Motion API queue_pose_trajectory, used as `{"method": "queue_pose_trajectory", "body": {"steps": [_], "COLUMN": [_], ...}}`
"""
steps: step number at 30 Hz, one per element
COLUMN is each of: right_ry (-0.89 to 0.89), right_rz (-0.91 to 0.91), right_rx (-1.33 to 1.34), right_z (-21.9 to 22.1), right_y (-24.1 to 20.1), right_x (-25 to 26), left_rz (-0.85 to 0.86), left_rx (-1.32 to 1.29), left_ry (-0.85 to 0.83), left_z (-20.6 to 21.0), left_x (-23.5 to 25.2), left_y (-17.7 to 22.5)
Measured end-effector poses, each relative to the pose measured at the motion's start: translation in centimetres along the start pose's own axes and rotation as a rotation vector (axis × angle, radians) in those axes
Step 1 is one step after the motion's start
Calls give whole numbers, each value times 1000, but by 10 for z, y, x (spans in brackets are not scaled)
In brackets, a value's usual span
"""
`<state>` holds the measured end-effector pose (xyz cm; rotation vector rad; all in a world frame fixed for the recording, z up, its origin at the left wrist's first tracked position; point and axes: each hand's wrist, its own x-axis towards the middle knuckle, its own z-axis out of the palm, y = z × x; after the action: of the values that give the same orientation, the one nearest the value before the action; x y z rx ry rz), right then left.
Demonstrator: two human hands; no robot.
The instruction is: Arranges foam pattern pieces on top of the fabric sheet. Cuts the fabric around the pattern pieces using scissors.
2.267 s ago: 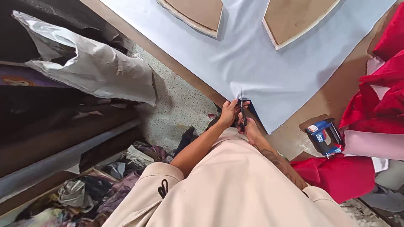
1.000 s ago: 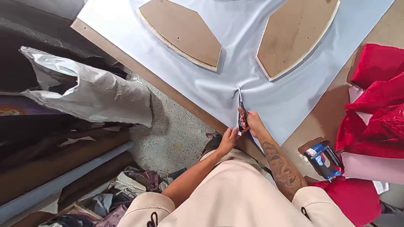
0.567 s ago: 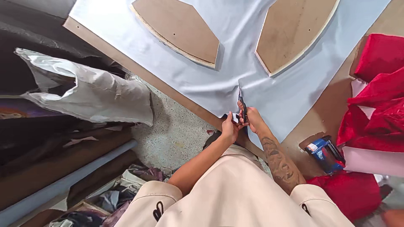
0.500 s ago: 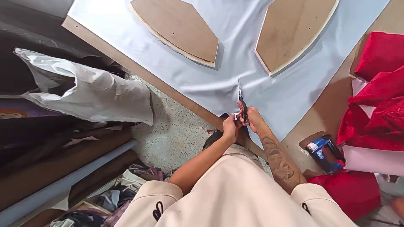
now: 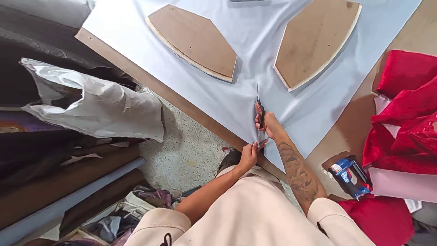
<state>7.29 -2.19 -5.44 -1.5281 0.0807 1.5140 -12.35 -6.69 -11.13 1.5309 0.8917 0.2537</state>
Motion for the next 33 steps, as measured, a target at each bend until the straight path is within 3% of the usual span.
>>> {"method": "queue_pose_trajectory", "body": {"steps": [10,15,29,31,33], "right_ry": [18,25,90,117,126], "right_rz": [-16,-26,-95,-117,-105], "right_rx": [-64,-56,-55,-62,-57], "right_z": [5,7,21,28,30], "right_y": [-60,-91,-107,-103,-100], "right_x": [49,68,103,101,102], "left_rz": [-6,-9,-140,-340,-483], "left_rx": [-64,-255,-568,-449,-4], "left_ry": [-40,-111,-250,-277,-447], "left_z": [-2,-2,-19,-37,-68], "left_x": [-2,-1,-1,4,25], "left_y": [-7,-13,-9,7,45]}}
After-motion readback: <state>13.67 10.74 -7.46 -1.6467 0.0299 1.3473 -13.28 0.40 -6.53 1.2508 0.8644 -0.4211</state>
